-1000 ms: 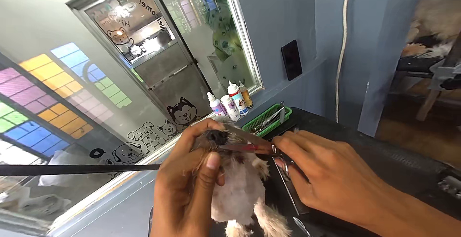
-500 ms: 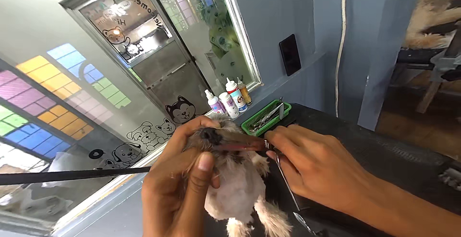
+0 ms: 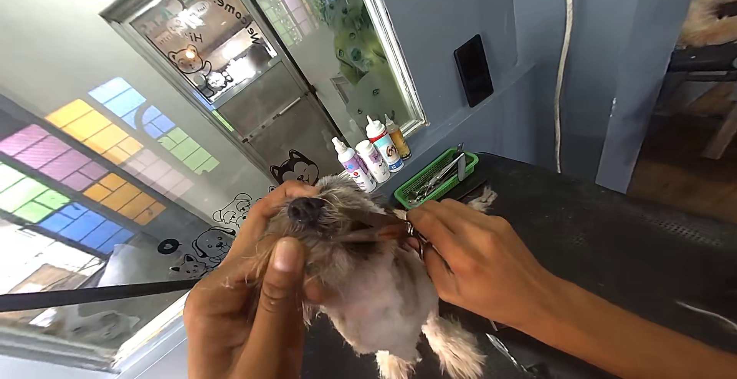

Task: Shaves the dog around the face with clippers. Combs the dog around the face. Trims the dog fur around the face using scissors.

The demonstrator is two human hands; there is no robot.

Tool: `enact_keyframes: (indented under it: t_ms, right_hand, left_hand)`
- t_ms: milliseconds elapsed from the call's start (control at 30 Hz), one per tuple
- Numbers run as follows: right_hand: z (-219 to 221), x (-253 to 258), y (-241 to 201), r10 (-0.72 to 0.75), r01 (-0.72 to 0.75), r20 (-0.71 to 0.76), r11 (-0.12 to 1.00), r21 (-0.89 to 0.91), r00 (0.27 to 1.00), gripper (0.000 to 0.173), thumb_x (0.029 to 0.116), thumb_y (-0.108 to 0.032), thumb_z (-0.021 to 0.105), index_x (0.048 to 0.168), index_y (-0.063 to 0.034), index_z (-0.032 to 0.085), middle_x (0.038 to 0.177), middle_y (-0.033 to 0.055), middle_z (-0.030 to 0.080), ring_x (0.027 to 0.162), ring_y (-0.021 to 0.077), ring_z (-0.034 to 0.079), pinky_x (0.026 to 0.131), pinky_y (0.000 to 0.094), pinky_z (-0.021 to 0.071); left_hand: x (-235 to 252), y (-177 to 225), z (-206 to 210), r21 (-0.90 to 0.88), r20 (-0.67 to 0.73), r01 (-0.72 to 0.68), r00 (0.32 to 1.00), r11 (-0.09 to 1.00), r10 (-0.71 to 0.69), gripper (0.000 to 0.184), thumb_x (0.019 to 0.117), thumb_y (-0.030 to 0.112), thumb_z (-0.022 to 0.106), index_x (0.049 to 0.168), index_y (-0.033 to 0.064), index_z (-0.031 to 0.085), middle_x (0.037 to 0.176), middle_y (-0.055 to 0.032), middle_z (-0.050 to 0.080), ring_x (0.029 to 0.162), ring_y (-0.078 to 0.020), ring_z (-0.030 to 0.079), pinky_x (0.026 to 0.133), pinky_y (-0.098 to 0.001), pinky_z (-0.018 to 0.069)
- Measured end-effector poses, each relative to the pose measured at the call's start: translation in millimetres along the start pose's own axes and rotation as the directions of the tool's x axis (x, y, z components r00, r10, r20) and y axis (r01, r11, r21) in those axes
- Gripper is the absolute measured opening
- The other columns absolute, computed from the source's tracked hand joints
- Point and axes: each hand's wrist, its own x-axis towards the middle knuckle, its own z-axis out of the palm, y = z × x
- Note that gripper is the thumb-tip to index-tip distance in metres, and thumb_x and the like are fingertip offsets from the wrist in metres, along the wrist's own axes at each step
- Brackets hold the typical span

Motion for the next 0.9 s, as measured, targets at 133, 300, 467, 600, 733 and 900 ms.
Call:
enact_keyframes:
  t_ms: [133,300,467,600,733,900]
  right_hand:
    - [-18,27,-22,0.066,-0.067,0.017,0.995,0.079,0.998,0.015,0.0817,0.000,0.058,0.089,0.0033,0.070,0.072,0.0107,0.062,0.061,0.0239,0.061,0.050,0.0327,0.0493]
    - [-7,19,-18,0.051,-0.050,-0.014,0.995,0.089,0.999,0.022,0.0780,-0.012,0.058,0.093,-0.0031,0.071,0.076,0.0063,0.061,0.065,0.0206,0.059,0.050,0.0312,0.0465]
    - [2,9,-10,0.039,-0.038,-0.017,0.997,0.063,0.999,0.020,0.0848,-0.007,0.054,0.099,-0.0059,0.067,0.080,0.0043,0.059,0.066,0.0191,0.057,0.049,0.0305,0.0438]
    - [9,1,-5,0.039,-0.035,-0.065,0.997,0.063,0.997,0.023,0.0850,-0.016,0.055,0.102,-0.0085,0.068,0.084,0.0029,0.061,0.070,0.0168,0.059,0.051,0.0295,0.0452]
    - [11,-2,-1,0.034,-0.032,-0.062,0.999,0.031,0.998,0.025,0.0846,-0.022,0.057,0.105,-0.0111,0.067,0.088,0.0025,0.060,0.074,0.0181,0.059,0.051,0.0307,0.0436]
    - [6,-5,4,0.054,-0.053,-0.067,0.998,0.027,0.996,0.027,0.0868,-0.026,0.057,0.106,-0.0103,0.067,0.091,0.0038,0.062,0.076,0.0189,0.060,0.052,0.0309,0.0440]
  left_hand:
    - [0,2,1,-0.010,-0.007,0.013,1.000,1.000,-0.013,0.027,0.1040,0.028,0.058,0.086,0.0192,0.075,0.123,0.0037,0.069,0.092,-0.0020,0.065,0.080,-0.0167,0.0547]
    - [2,4,2,-0.002,-0.003,0.017,1.000,1.000,-0.017,0.029,0.1052,0.026,0.056,0.084,0.0172,0.074,0.128,-0.0009,0.068,0.100,-0.0077,0.067,0.083,-0.0202,0.0557]
    - [1,-4,1,-0.001,-0.028,0.035,0.999,0.999,-0.036,0.030,0.1044,0.024,0.056,0.081,0.0151,0.074,0.132,-0.0034,0.066,0.099,-0.0079,0.067,0.080,-0.0197,0.0559]
    - [2,-14,-3,-0.028,-0.077,0.070,0.994,0.997,-0.072,0.031,0.1047,0.025,0.055,0.084,0.0136,0.074,0.131,-0.0050,0.068,0.113,-0.0125,0.066,0.091,-0.0248,0.0566]
    - [8,-24,1,-0.045,-0.006,0.051,0.999,0.998,-0.051,0.031,0.1058,0.027,0.054,0.091,0.0105,0.076,0.133,-0.0077,0.065,0.114,-0.0178,0.065,0.092,-0.0307,0.0575]
    - [14,-31,23,0.212,0.061,-0.014,0.998,0.977,0.001,0.031,0.1039,0.015,0.050,0.082,0.0096,0.072,0.131,-0.0057,0.065,0.111,-0.0159,0.066,0.087,-0.0291,0.0589]
